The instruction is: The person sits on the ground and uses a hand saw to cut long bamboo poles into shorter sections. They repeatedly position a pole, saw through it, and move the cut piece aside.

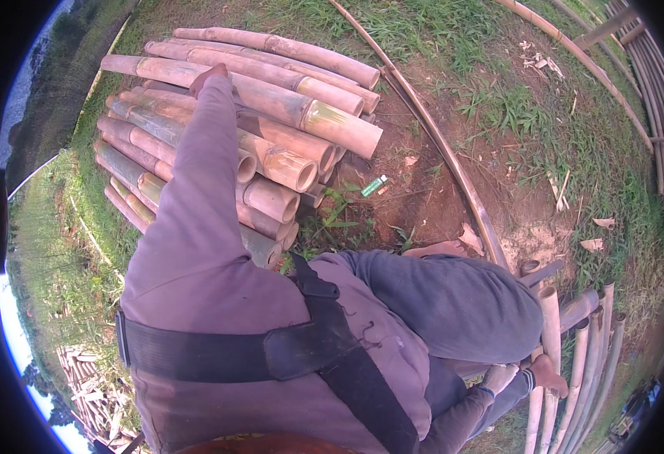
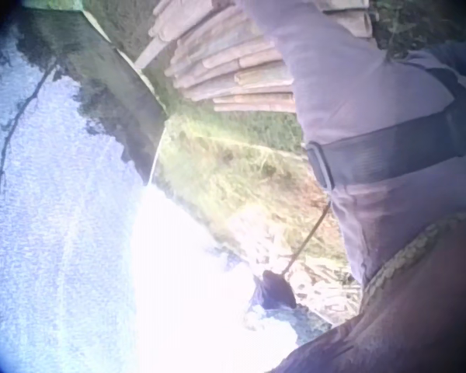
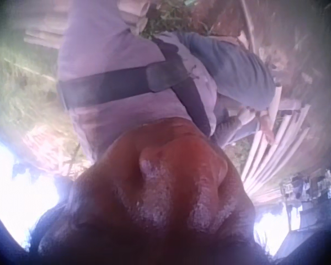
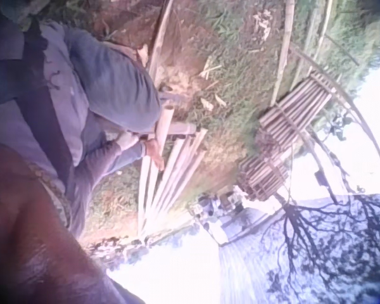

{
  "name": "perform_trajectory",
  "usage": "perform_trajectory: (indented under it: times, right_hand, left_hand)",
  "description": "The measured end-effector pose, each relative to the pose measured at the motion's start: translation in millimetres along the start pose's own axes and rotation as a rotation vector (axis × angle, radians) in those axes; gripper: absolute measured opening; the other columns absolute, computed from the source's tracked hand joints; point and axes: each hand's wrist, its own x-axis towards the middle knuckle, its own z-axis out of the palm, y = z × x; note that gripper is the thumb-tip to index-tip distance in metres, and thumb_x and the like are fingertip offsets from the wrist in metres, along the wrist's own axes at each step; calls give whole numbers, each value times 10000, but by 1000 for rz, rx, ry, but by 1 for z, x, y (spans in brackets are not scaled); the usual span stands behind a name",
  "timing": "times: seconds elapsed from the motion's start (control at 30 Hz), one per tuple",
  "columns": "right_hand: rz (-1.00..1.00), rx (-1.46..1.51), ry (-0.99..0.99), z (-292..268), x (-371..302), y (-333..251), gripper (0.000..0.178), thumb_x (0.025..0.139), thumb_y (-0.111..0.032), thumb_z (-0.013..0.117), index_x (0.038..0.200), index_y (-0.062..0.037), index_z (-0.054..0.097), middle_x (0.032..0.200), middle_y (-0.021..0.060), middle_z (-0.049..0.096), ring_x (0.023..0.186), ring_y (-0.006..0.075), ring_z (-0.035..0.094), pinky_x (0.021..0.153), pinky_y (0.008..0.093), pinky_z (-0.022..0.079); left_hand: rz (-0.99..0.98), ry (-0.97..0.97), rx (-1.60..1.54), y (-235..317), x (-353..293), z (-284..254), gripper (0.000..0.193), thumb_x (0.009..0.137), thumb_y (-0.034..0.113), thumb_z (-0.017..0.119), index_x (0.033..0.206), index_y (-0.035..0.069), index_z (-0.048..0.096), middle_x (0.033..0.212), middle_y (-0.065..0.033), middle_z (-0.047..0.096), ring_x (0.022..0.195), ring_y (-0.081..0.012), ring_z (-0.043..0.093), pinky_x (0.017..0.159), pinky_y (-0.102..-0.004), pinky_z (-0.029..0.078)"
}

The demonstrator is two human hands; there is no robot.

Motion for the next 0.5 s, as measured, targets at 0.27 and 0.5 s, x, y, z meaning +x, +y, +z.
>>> perform_trajectory:
  times: [0.27, 0.5]
  right_hand:
    - [-457, -1234, -274, 12, 10, 44, 418, 1018, -237, 569, 1337, 8, 682, 1361, 181, 711, 1288, 420, 621, 1093, 522, 457]
    - [-397, -1192, -259, 24, -25, 80, 394, 1012, -207, 577, 1321, 14, 686, 1351, 181, 716, 1282, 416, 624, 1085, 520, 461]
  left_hand:
    - [464, -229, 823, -29, 64, 68, 635, 981, 482, 632, 1556, 221, 569, 1653, -69, 413, 1501, -343, 417, 1227, -599, 334]
    - [584, -204, 948, -57, -18, 83, 633, 980, 473, 638, 1557, 219, 570, 1642, -64, 471, 1528, -307, 416, 1238, -585, 305]
